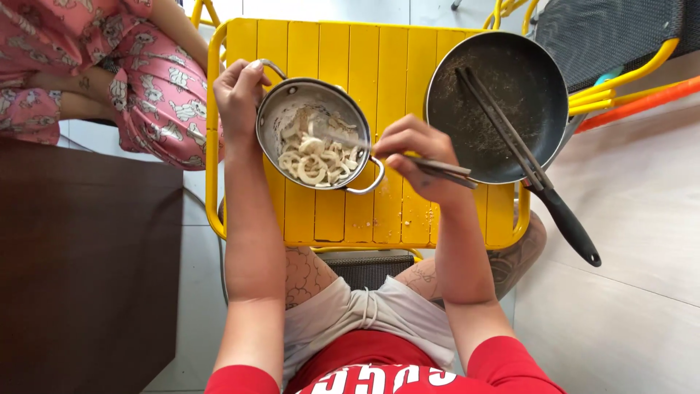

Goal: Stirring and lifting noodles in a small pot using chopsticks

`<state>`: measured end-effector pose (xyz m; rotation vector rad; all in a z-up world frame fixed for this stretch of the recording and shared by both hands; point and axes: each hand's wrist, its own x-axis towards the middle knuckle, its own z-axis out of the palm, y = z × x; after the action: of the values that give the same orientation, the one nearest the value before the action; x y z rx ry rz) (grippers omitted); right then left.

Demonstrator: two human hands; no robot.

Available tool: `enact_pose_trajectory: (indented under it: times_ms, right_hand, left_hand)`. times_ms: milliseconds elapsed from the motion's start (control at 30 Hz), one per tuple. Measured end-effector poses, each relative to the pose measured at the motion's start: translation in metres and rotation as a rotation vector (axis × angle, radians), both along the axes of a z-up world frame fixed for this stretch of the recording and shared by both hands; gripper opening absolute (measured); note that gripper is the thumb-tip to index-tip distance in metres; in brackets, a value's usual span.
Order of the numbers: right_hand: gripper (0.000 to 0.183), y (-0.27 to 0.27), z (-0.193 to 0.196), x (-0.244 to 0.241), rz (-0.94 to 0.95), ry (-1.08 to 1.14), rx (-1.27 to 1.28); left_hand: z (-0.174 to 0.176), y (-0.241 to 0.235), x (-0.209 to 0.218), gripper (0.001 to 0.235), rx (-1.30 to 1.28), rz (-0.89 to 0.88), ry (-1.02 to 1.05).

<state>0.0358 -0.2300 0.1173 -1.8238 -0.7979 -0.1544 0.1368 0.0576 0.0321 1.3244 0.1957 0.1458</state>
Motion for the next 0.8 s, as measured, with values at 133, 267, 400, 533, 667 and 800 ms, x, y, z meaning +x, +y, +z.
enact_pose_trajectory:
  times_ms: [133,267,400,533,667,800]
  right_hand:
    - [0.031,0.005,-0.013,0.002,-0.016,0.009,-0.063]
    - [0.033,0.007,-0.005,-0.005,0.107,0.047,-0.007]
    - [0.04,-0.001,0.002,-0.005,-0.13,-0.038,0.021]
    - [0.031,0.001,-0.02,-0.001,-0.253,-0.137,-0.09]
    - [0.037,0.007,-0.021,-0.006,-0.117,-0.138,-0.069]
    - [0.04,0.003,-0.018,-0.006,-0.297,-0.214,-0.095]
  left_hand:
    - [0.005,-0.001,-0.002,0.03,0.002,-0.006,-0.004]
    - [0.005,-0.003,-0.003,0.031,-0.005,-0.005,-0.013]
    - [0.007,-0.003,-0.005,0.031,0.015,0.003,-0.026]
    - [0.002,-0.003,-0.004,0.031,0.029,0.016,-0.035]
    - [0.001,-0.003,-0.002,0.03,0.042,0.036,-0.039]
    - [-0.003,-0.006,-0.001,0.029,0.025,0.101,-0.051]
